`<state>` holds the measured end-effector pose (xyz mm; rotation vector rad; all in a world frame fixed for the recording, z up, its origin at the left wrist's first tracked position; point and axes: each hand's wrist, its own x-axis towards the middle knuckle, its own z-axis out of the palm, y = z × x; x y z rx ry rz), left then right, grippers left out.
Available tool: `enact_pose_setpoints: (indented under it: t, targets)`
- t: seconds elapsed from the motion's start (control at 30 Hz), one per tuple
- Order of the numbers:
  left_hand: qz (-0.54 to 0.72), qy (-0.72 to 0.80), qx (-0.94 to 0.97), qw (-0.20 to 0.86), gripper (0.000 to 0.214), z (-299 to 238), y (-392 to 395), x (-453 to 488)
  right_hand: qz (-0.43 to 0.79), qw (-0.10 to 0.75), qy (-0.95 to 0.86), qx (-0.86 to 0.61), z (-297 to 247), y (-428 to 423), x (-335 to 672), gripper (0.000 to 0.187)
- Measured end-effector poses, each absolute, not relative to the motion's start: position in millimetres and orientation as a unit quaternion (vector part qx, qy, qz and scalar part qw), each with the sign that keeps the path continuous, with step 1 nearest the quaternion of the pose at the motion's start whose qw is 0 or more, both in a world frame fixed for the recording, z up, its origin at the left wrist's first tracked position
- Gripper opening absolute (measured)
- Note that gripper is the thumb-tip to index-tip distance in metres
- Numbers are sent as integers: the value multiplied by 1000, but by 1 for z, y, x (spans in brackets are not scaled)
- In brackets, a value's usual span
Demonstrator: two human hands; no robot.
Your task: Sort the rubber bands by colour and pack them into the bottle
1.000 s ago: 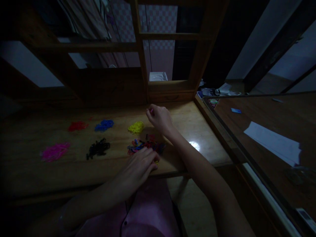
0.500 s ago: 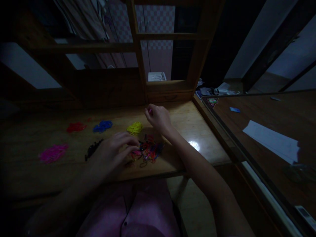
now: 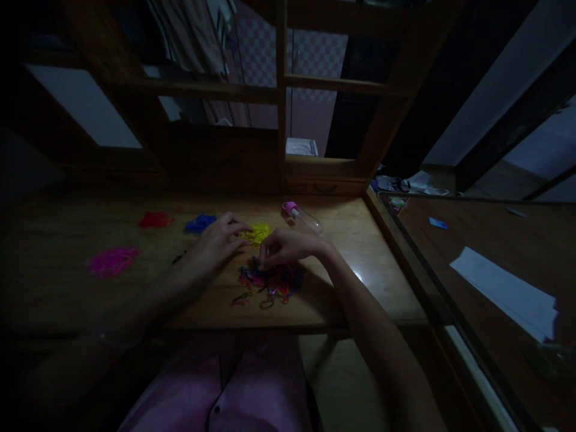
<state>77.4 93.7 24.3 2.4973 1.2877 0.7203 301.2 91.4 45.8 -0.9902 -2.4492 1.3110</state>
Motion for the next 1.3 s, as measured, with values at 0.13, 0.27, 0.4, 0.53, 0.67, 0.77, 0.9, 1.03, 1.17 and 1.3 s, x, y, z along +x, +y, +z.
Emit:
enact_pose_setpoints:
  t: [0.13, 0.27, 0.4, 0.53, 0.67, 0.77, 0.9, 1.03, 1.17, 1.3]
  targets:
    - [294, 435, 841, 130, 26, 39, 67, 74, 453, 71, -840, -290, 43, 80, 283, 15]
    - [325, 448, 821, 141, 25, 37, 41, 66, 455, 84, -846, -265, 45, 72, 271, 25]
    - [328, 465, 803, 178, 23, 24, 15, 60, 459, 61, -853, -241, 47, 66, 266, 24]
    - [315, 489, 777, 241, 24, 12, -1, 58, 402, 38, -880, -250, 43, 64, 263, 15]
    - [337, 495, 755, 267, 23, 4, -2, 59, 382, 27, -886, -262, 44, 64, 263, 14]
    - [359, 505, 736, 273, 23, -1, -1, 62, 439, 19, -855, -277, 53, 64, 269, 11]
    - [370, 517, 722, 274, 27, -6, -1, 70, 519, 61, -798, -301, 66, 73, 287, 19]
    - [350, 517, 724, 293, 35, -13, 0, 82, 537, 177, -751, -341, 70, 87, 309, 24]
    - [338, 507, 735, 297, 40, -17, 3, 95, 527, 252, -714, -386, 66, 96, 318, 26]
    - [335, 505, 729, 319, 39, -16, 3, 104, 452, 304, -733, -407, 51, 102, 310, 22]
